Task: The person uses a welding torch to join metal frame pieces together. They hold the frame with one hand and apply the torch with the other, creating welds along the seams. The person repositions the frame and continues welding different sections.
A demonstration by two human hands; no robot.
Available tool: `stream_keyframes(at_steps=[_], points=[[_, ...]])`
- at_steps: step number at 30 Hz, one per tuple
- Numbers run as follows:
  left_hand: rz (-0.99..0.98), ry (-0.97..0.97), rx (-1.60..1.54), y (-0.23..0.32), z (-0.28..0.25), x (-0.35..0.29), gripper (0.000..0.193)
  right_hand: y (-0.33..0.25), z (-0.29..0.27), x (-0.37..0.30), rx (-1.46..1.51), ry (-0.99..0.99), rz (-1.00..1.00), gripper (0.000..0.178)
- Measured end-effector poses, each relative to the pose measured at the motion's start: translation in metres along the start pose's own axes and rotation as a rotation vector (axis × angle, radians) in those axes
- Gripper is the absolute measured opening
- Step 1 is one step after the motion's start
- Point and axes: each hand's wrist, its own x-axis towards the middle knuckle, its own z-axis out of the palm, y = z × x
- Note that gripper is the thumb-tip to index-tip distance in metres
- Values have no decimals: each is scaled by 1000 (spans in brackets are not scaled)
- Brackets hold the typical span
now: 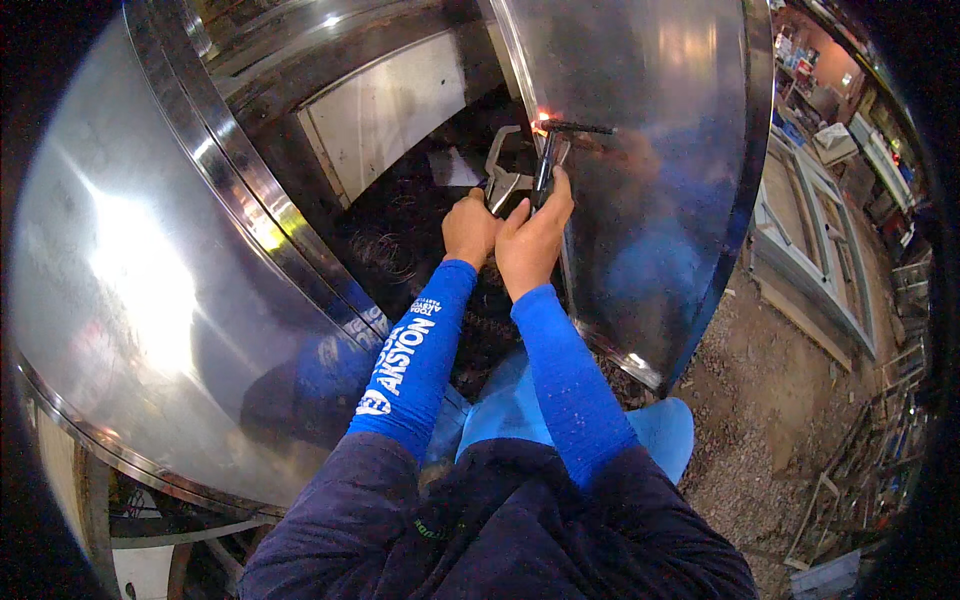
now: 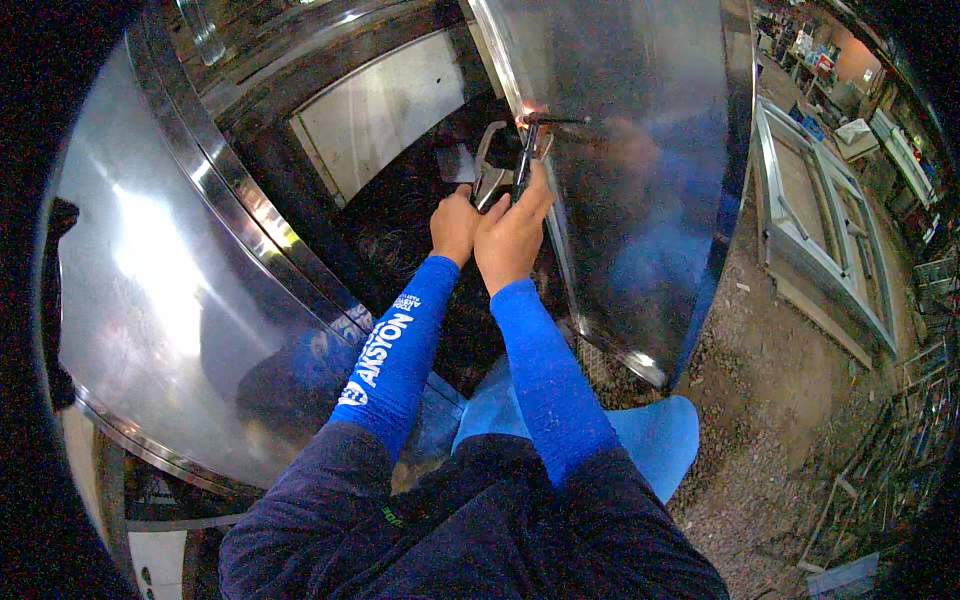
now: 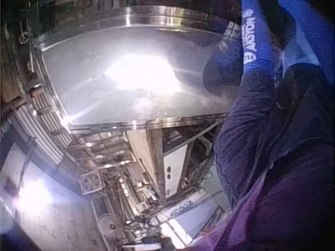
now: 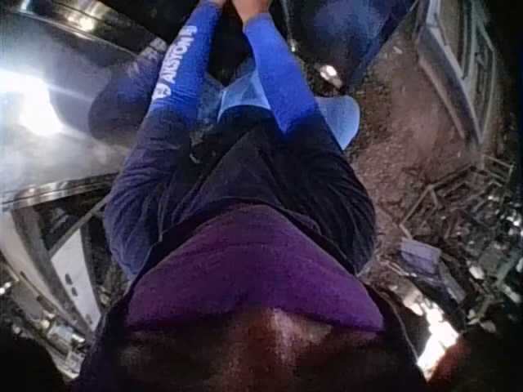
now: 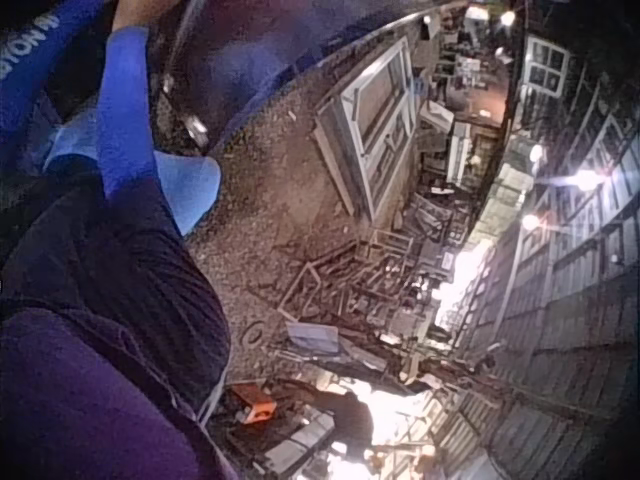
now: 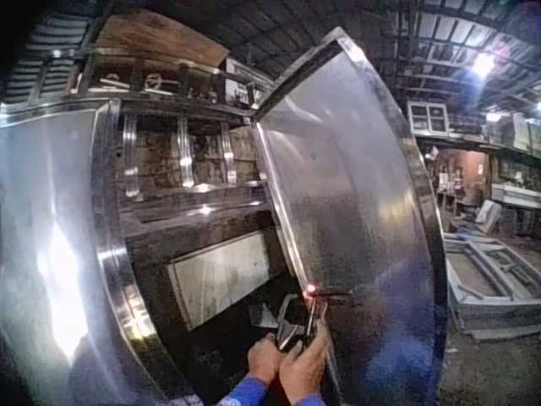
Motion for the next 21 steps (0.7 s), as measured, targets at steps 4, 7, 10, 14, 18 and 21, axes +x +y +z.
stream_keyframes(at_steps=[4, 7, 10, 14, 18, 21], points=[[48, 64, -30, -5, 6, -1, 70, 5, 0, -4, 43, 22, 23, 61], [45, 69, -1, -3, 3, -2, 64, 7, -2, -4, 46, 16, 15, 61], [24, 40, -6, 2, -2, -4, 55, 12, -4, -4, 30, 28, -13, 61], [39, 25, -2, 8, -9, -9, 43, 23, -14, -11, 121, 56, -11, 63], [37, 27, 44, 12, -7, -6, 38, 56, -44, -40, 261, 93, -47, 65], [36, 14, 64, 10, -5, -9, 35, 70, -83, -77, 271, 33, 43, 64]])
